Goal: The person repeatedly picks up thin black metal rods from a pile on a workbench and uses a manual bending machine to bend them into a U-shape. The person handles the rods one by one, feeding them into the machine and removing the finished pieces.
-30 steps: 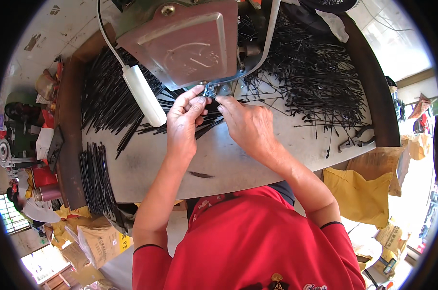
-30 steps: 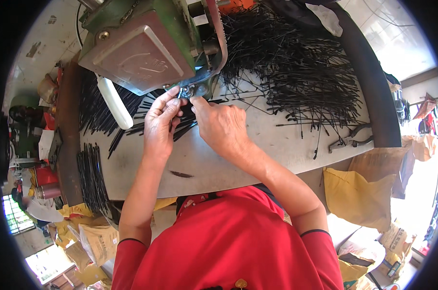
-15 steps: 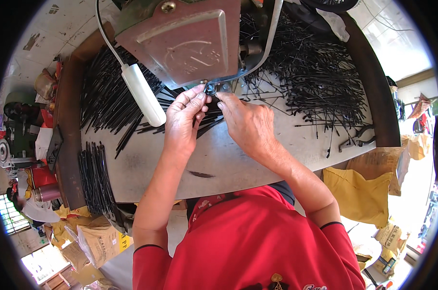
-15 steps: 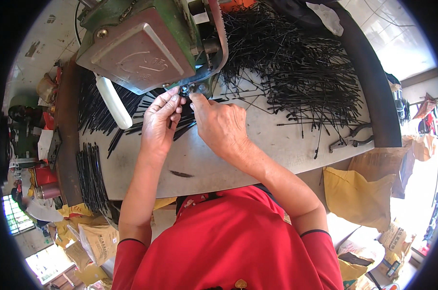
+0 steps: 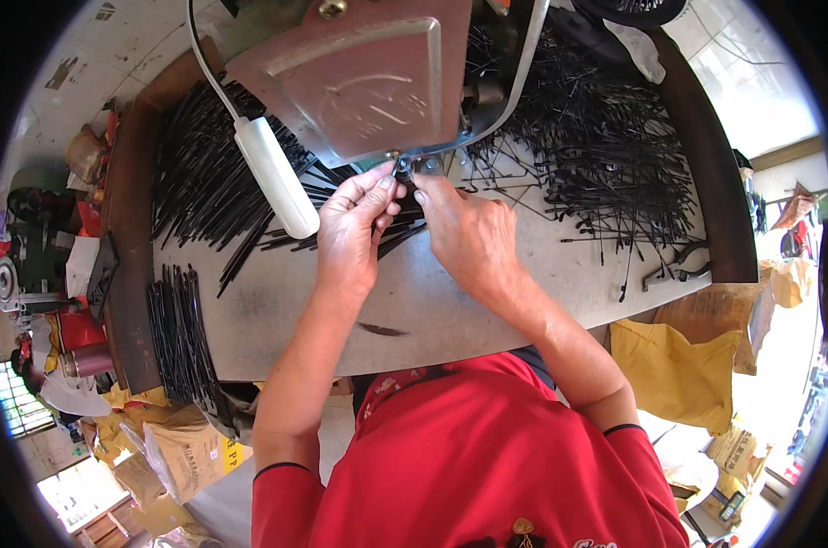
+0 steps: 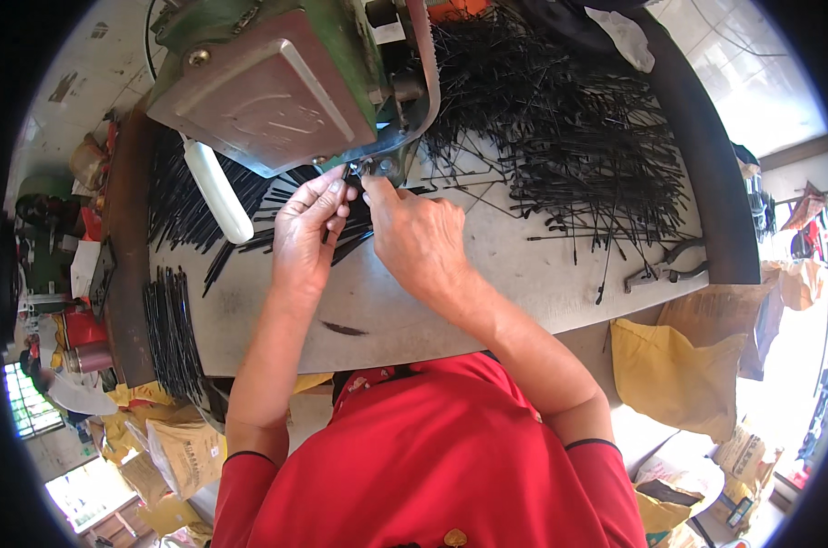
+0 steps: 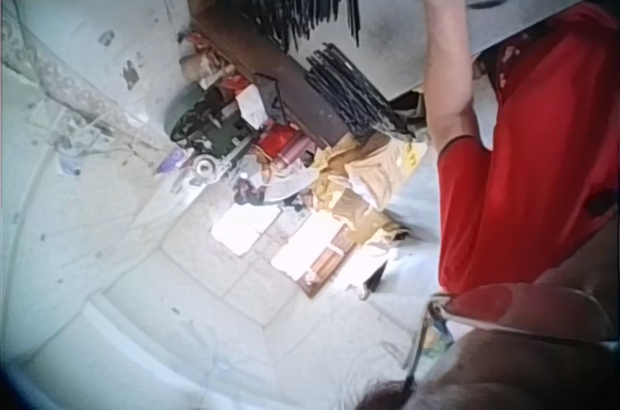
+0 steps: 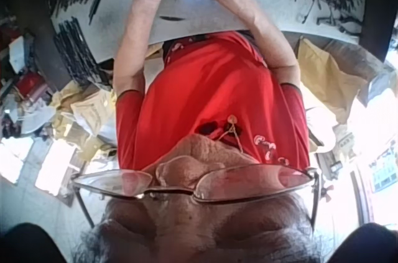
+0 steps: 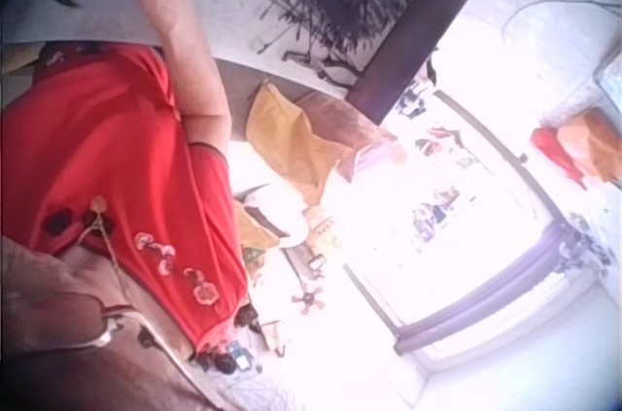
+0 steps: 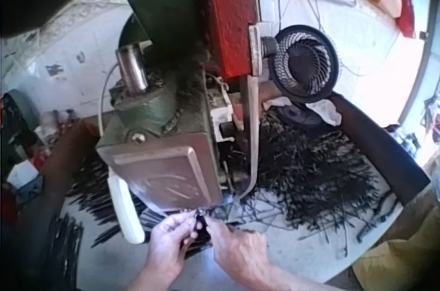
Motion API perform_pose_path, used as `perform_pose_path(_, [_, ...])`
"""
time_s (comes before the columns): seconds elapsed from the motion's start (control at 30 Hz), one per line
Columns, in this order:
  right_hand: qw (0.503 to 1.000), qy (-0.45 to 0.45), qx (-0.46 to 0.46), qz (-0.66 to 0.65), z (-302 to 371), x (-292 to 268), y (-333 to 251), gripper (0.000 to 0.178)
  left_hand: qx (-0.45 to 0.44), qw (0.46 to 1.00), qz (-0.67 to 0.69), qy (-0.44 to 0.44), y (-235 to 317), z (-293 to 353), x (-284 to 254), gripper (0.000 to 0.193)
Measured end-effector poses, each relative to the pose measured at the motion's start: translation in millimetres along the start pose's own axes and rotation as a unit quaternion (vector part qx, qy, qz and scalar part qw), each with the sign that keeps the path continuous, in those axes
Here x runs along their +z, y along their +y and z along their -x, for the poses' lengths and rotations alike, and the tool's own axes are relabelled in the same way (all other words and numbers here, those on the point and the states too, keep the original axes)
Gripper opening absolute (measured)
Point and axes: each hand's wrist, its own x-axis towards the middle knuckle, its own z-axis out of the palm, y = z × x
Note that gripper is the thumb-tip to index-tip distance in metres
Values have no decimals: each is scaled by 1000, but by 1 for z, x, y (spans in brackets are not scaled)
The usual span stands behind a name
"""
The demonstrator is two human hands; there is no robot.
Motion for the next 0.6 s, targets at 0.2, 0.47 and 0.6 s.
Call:
perform_pose_path(0.2, [989, -60, 13, -131, -19, -11, 10, 15, 91, 950, -299, 15, 23, 5, 6, 22])
perform_pose_path(0.47, [968, -91, 86, -218, -15, -11, 10, 16, 158, 919, -360, -1, 20, -1, -3, 18])
perform_pose_path(0.6, [943, -139, 129, -272, -19, -16, 11, 24, 69, 976, -205, -39, 14, -4, -10, 30])
